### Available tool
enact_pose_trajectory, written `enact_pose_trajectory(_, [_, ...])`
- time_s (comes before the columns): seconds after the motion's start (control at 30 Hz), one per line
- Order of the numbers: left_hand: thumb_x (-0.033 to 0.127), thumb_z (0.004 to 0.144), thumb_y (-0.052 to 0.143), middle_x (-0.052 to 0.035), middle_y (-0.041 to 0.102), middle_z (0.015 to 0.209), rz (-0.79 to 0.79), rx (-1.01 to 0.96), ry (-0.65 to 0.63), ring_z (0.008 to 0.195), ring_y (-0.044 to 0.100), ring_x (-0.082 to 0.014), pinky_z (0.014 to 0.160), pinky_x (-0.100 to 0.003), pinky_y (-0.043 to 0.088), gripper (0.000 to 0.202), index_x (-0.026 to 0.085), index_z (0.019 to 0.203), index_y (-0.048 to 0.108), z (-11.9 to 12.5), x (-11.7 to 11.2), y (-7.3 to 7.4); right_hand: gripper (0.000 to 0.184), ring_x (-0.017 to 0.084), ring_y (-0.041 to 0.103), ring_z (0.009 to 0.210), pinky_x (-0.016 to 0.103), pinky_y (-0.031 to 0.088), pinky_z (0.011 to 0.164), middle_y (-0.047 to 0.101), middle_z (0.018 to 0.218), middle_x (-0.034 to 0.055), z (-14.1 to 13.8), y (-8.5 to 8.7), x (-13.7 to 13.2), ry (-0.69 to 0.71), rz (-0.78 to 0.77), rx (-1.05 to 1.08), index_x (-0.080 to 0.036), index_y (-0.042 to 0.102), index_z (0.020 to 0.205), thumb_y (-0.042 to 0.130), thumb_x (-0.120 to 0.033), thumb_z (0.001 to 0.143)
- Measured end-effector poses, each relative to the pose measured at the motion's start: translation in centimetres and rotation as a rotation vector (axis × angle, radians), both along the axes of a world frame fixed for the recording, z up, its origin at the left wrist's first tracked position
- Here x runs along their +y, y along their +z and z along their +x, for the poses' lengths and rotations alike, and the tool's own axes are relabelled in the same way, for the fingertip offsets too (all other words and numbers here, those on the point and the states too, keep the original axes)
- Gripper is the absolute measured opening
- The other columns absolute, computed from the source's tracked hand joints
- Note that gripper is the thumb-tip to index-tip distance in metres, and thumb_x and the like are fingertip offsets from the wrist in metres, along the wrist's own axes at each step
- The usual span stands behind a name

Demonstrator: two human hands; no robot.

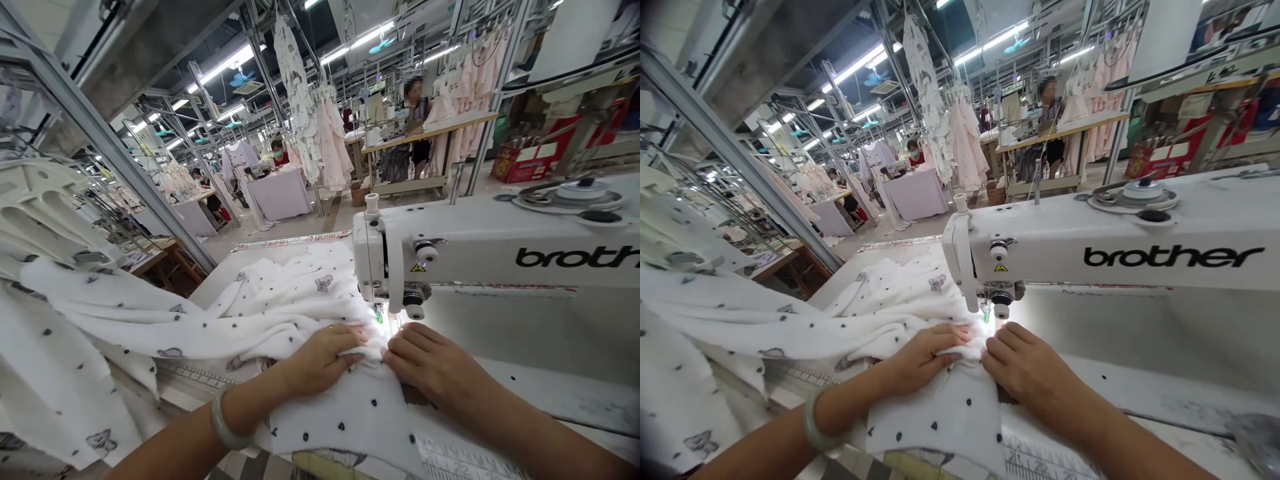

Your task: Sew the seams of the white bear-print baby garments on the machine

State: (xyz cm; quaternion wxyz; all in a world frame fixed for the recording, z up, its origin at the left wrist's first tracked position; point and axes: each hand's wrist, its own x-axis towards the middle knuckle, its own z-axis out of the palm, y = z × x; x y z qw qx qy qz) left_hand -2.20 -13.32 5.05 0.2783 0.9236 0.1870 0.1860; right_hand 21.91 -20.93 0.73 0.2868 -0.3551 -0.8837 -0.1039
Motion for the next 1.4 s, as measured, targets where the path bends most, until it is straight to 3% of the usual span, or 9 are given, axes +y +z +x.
enact_pose_trajectory(0.1, [0.041, 0.106, 0.041, -0.0053, 0.066, 0.086, -0.122, -0.030, 0.169, 0.085, 0.064, -0.0192, 0.080, -0.031, 0.052, 0.041, 0.017, 0.076, 0.058, 0.5, -0.5, 2.1, 0.023, 0.023, 0.055, 0.084, 0.043, 0.040, 0.091, 0.064, 0.090, 0.0053, 0.4, 0.3, -0.4, 0.059, -0.023, -0.100, -0.016, 0.064, 0.106, 0.047, -0.003, 0.098])
enact_pose_trajectory(0.2, [0.042, 0.106, 0.039, -0.0017, 0.056, 0.075, -0.089, -0.055, 0.200, 0.074, 0.055, -0.0157, 0.073, -0.028, 0.046, 0.046, 0.018, 0.067, 0.047, 1.3, -1.0, 3.1, 0.018, 0.022, 0.052, 0.077, 0.039, 0.039, 0.079, 0.060, 0.083, 0.0031, 0.7, 1.3, -0.8, 0.074, -0.253, -0.132, -0.018, 0.063, 0.103, 0.045, -0.012, 0.103])
enact_pose_trajectory(0.4, [0.040, 0.097, 0.061, -0.0022, 0.062, 0.082, 0.058, 0.043, 0.185, 0.083, 0.059, -0.0192, 0.079, -0.031, 0.047, 0.026, 0.019, 0.084, 0.057, 2.5, -2.1, 0.1, 0.023, 0.018, 0.054, 0.068, 0.036, 0.034, 0.067, 0.061, 0.077, 0.0015, 0.9, 2.3, -1.7, 0.071, -0.461, -0.110, -0.022, 0.064, 0.098, 0.043, -0.016, 0.103])
enact_pose_trajectory(0.53, [0.045, 0.084, 0.078, -0.0067, 0.066, 0.096, 0.187, 0.075, 0.228, 0.093, 0.061, -0.0246, 0.087, -0.038, 0.052, 0.036, 0.017, 0.102, 0.061, 2.5, -2.7, -1.6, 0.026, 0.018, 0.054, 0.065, 0.036, 0.034, 0.067, 0.061, 0.073, 0.0011, 0.9, 2.4, -1.9, 0.108, -0.489, -0.103, -0.022, 0.066, 0.093, 0.043, -0.015, 0.102])
enact_pose_trajectory(0.7, [0.020, 0.090, 0.064, -0.0080, 0.067, 0.100, 0.378, 0.070, 0.132, 0.095, 0.060, -0.0240, 0.092, -0.039, 0.052, 0.028, 0.015, 0.118, 0.062, 2.1, -3.1, -2.1, 0.025, 0.017, 0.055, 0.065, 0.035, 0.032, 0.065, 0.061, 0.073, -0.0002, 1.0, 2.7, -1.9, 0.099, -0.497, -0.097, -0.024, 0.065, 0.101, 0.041, -0.018, 0.104])
enact_pose_trajectory(0.93, [0.007, 0.095, 0.047, -0.0119, 0.069, 0.114, 0.664, 0.115, 0.006, 0.113, 0.060, -0.0253, 0.106, -0.044, 0.047, 0.033, 0.012, 0.123, 0.062, 2.0, -2.9, -2.5, 0.029, 0.017, 0.053, 0.062, 0.035, 0.033, 0.066, 0.060, 0.070, -0.0001, 0.8, 2.9, -2.0, 0.080, -0.490, -0.133, -0.022, 0.055, 0.078, 0.041, -0.020, 0.103])
enact_pose_trajectory(1.1, [0.005, 0.090, 0.045, -0.0159, 0.066, 0.125, 0.558, 0.182, -0.124, 0.125, 0.058, -0.0262, 0.111, -0.042, 0.047, 0.041, 0.008, 0.128, 0.061, 1.7, -2.3, -1.7, 0.032, 0.017, 0.054, 0.065, 0.035, 0.038, 0.067, 0.062, 0.076, 0.0015, 1.1, 2.2, -1.6, 0.021, -0.394, -0.060, -0.021, 0.061, 0.084, 0.038, -0.022, 0.106])
enact_pose_trajectory(1.27, [0.002, 0.085, 0.047, -0.0187, 0.065, 0.127, 0.507, 0.171, -0.159, 0.122, 0.060, -0.0271, 0.109, -0.044, 0.050, 0.049, 0.006, 0.133, 0.058, 1.4, -1.9, -1.8, 0.032, 0.024, 0.063, 0.112, 0.041, 0.048, 0.094, 0.066, 0.128, 0.0096, 2.0, 0.4, -0.8, -0.046, -0.230, 0.041, -0.021, 0.057, 0.133, 0.051, -0.029, 0.103])
enact_pose_trajectory(1.4, [0.002, 0.085, 0.045, -0.0179, 0.065, 0.129, 0.530, 0.157, -0.203, 0.122, 0.060, -0.0261, 0.110, -0.044, 0.050, 0.049, 0.006, 0.131, 0.059, 1.5, -1.0, -2.4, 0.023, 0.022, 0.066, 0.103, 0.042, 0.048, 0.092, 0.072, 0.118, 0.0041, 2.0, -0.2, -0.1, -0.061, -0.194, -0.011, -0.025, 0.064, 0.119, 0.046, -0.029, 0.105])
